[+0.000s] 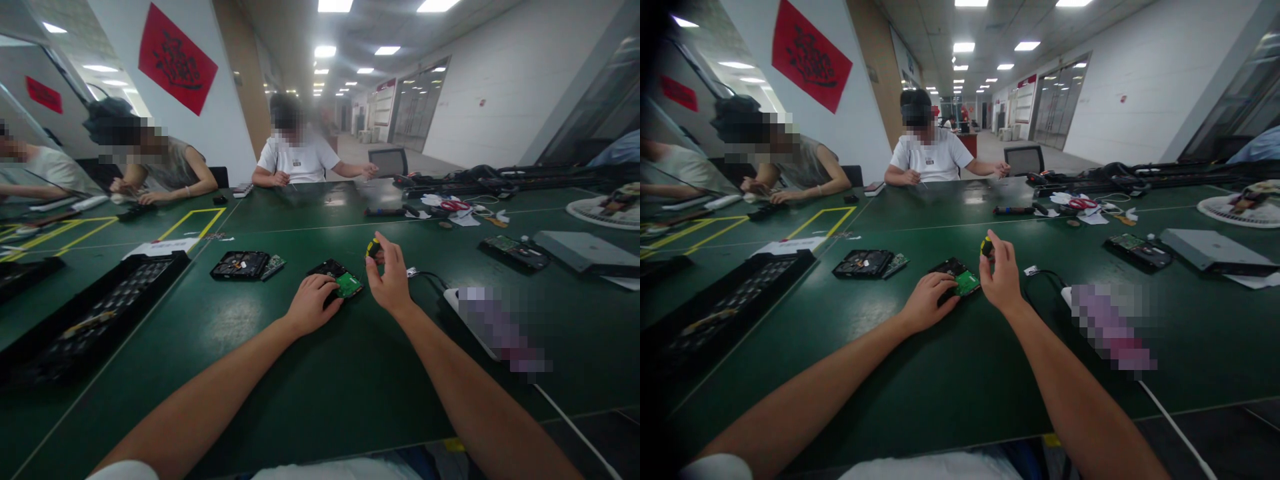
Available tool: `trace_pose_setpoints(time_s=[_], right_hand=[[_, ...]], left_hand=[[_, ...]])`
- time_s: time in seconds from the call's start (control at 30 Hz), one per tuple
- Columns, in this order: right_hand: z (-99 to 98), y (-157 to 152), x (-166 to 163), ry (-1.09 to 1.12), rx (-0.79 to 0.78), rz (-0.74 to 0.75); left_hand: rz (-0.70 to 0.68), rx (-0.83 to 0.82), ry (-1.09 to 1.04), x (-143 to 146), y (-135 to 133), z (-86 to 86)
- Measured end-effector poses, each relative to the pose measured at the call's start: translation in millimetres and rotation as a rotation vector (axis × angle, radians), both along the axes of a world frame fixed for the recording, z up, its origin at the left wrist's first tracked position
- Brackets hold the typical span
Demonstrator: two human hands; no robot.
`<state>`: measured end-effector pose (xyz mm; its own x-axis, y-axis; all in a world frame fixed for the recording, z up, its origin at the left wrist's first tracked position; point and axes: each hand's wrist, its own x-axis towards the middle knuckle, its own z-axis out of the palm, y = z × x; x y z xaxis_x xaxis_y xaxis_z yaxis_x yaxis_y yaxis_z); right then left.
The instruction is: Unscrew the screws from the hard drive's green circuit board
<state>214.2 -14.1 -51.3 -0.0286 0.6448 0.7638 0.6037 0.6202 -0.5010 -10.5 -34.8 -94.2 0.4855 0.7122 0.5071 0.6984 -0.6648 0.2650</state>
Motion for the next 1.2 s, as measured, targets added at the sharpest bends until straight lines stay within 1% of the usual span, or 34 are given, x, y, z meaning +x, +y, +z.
trace_pose_setpoints(time_s=[0.17,0.53,0.87,1.2], right_hand=[[2.7,-1.6,-0.5,-0.007,0.008,0.000],[-0.3,1.1,0.9,0.039,0.018,-0.041],[-1.6,0.8,-1.3,0.063,-0.004,0.025],[-3.1,3.9,1.2,0.047,0.051,-0.060]], left_hand=[[-0.001,0.002,-0.006,1.0,-0.5,0.5],[-0.006,-0.002,-0.004,-0.4,1.1,-0.7],[-0.013,0.001,-0.007,0.8,0.2,1.2],[-0.008,-0.009,-0.003,0.6,-0.5,1.0]])
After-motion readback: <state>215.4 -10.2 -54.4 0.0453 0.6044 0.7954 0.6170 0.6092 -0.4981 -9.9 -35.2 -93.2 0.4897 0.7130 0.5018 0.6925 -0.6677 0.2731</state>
